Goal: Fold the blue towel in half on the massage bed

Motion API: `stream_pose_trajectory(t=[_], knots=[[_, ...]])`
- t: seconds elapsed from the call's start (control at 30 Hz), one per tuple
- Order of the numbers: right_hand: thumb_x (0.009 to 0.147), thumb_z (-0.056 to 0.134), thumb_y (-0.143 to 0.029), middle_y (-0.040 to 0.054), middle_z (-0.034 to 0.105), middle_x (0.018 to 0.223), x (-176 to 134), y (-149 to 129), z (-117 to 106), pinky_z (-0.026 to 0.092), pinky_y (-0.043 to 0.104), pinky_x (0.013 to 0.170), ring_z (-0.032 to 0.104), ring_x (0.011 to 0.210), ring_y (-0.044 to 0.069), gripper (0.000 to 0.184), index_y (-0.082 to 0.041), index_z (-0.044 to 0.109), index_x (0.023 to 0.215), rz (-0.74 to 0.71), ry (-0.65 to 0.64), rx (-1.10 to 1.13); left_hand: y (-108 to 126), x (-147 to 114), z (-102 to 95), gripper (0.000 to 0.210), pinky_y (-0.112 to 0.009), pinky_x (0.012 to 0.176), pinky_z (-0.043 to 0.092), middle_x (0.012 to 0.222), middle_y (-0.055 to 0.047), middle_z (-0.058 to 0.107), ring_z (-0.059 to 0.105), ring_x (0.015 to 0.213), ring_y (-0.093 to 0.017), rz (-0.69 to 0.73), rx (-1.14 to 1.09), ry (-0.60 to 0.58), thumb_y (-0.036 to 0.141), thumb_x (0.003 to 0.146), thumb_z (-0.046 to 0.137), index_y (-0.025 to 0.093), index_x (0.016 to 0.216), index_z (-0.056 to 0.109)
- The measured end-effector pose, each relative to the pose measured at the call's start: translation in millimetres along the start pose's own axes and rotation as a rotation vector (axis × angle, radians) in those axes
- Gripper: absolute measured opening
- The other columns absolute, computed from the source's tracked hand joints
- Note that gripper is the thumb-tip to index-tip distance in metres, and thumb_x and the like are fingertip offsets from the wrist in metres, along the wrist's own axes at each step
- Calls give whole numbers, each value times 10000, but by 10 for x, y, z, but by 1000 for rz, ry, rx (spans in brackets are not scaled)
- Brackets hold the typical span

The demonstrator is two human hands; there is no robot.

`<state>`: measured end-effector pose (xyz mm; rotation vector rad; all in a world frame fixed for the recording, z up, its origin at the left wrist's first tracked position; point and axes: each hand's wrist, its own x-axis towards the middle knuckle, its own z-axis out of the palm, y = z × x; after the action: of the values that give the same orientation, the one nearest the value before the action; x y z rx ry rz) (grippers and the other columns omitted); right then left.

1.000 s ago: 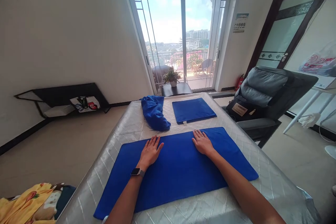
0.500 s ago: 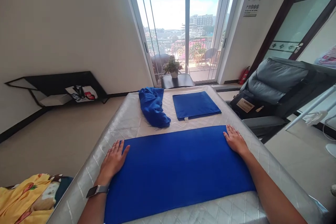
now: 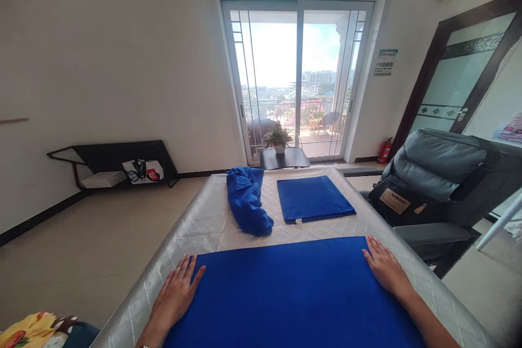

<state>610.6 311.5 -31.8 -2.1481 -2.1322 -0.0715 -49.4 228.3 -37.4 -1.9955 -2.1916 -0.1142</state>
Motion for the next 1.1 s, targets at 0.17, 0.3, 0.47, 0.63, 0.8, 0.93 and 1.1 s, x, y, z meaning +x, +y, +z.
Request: stream_pose_trajectory(t=[0.17, 0.3, 0.47, 0.63, 0.8, 0.93, 1.1], knots=[[963, 243, -358, 117, 354, 1596, -22, -129, -195, 236, 485, 1210, 289, 1484, 261, 642, -104, 386, 1535, 24, 92, 19, 125, -2, -248, 629, -483, 1208, 273, 1600, -146, 345, 327, 1481, -277, -51, -6, 0, 436, 991, 273, 115, 1516, 406], [966, 262, -253, 165, 425, 1546, -206, -522, -520, 232, 503, 1209, 337, 1461, 280, 585, -67, 463, 1484, -92, 217, 13, 430, -34, -560, 692, -478, 1221, 256, 1590, -177, 356, 308, 1487, -275, -35, -117, 12, 504, 1017, 224, 54, 1526, 354], [1036, 226, -346, 129, 352, 1589, -768, -1582, -703, 209, 444, 1227, 262, 1494, 237, 586, -72, 386, 1528, -329, 135, 121, 1547, -310, -746, 670, -479, 1211, 295, 1590, -180, 358, 314, 1487, -256, 209, -259, 6, 513, 1038, 192, 89, 1524, 373], [1003, 331, -339, 110, 214, 1635, -1219, -2389, -466, 161, 473, 1237, 159, 1521, 251, 613, -110, 294, 1570, -526, -64, 206, 2630, -667, -727, 659, -517, 1221, 276, 1603, -173, 327, 255, 1509, -274, 405, -305, 19, 506, 1038, 207, 107, 1544, 340], [1029, 245, -393, 109, 190, 1641, -1286, -2303, -421, 132, 461, 1243, 133, 1526, 231, 629, -88, 253, 1579, -468, -110, 214, 2593, -794, -707, 689, -478, 1239, 249, 1610, -149, 321, 263, 1506, -267, 374, -280, -57, 547, 1025, 214, 118, 1551, 331], [1029, 208, -488, 93, 203, 1642, -1319, -1732, -476, 134, 465, 1241, 146, 1523, 231, 669, -118, 257, 1584, -351, -106, 178, 1982, -986, -615, 711, -489, 1238, 227, 1631, -115, 282, 243, 1514, -256, 293, -202, -73, 580, 1013, 214, 145, 1573, 273], [996, 229, -491, 83, 231, 1641, -1409, -590, -355, 138, 461, 1240, 165, 1521, 226, 696, -115, 277, 1580, -120, -57, 72, 759, -1450, -375, 650, -525, 1227, 193, 1615, -121, 330, 243, 1513, -291, 122, -41, -103, 489, 986, 223, 154, 1484, 473]])
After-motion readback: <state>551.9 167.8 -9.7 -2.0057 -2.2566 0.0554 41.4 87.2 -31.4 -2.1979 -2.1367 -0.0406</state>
